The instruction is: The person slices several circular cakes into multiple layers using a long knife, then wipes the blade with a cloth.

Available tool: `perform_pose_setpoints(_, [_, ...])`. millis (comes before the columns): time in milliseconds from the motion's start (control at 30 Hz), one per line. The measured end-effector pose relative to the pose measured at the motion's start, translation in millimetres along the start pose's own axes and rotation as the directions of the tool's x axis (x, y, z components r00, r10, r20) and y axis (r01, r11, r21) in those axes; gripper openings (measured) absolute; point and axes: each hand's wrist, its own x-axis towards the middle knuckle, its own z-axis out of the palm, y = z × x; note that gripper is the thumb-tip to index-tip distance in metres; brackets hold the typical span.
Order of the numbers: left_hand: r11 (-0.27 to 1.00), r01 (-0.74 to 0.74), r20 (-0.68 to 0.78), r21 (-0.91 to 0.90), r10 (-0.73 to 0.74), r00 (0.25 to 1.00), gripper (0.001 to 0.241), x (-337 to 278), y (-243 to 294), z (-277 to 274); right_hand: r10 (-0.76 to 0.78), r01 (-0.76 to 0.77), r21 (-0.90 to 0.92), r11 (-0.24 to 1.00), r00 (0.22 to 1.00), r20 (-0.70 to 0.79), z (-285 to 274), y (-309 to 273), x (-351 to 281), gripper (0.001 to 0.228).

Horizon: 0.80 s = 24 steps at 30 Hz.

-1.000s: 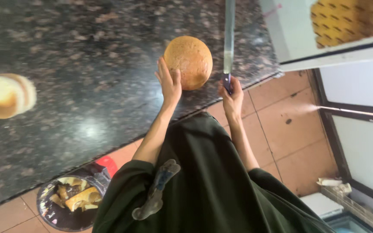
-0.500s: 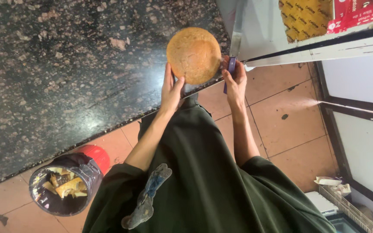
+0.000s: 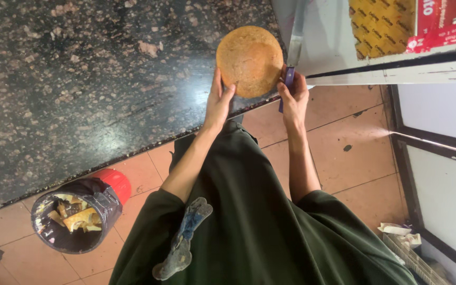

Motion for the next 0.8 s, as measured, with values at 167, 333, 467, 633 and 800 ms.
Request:
perform_pose_setpoints(167, [0.992,-0.091,-0.071,0.088,0.098,0.993,0.057,-4.6,-2.5,-30.7,0.087,-0.107,-0.177,0.978,0.989,-0.119,5.1,-12.5,-16.1,0.050])
perform_pose_setpoints(333, [0.998,-0.034,-0.300,0.049,0.048,0.953,0.028,-39.1,43.9,-106.9,-0.065,0.106,-0.169,0.980,0.970,0.235,52.8,-27.5,-43.9,0.029])
perform_pose_setpoints(467, [0.886,-0.195,-0.514,0.422,0.410,0.753,0.018,-43.4,79.9,-199.9,0.163,-0.057,-0.262,0.963,0.900,0.404,117.5,-13.3,-64.0,0.018])
perform_pose_setpoints(633, [0.763,-0.236,-0.676,0.602,0.644,0.358,0.068,-62.2,103.5,-388.6,0.229,0.042,-0.510,0.859,0.860,0.457,227.8,8.7,-110.6,0.015])
perform_pose_setpoints(800, [0.810,-0.276,-0.847,0.517,0.530,-0.032,0.071,-41.4,132.7,-639.2,0.282,0.024,-0.512,0.859,0.812,0.511,324.0,20.2,-136.9,0.016])
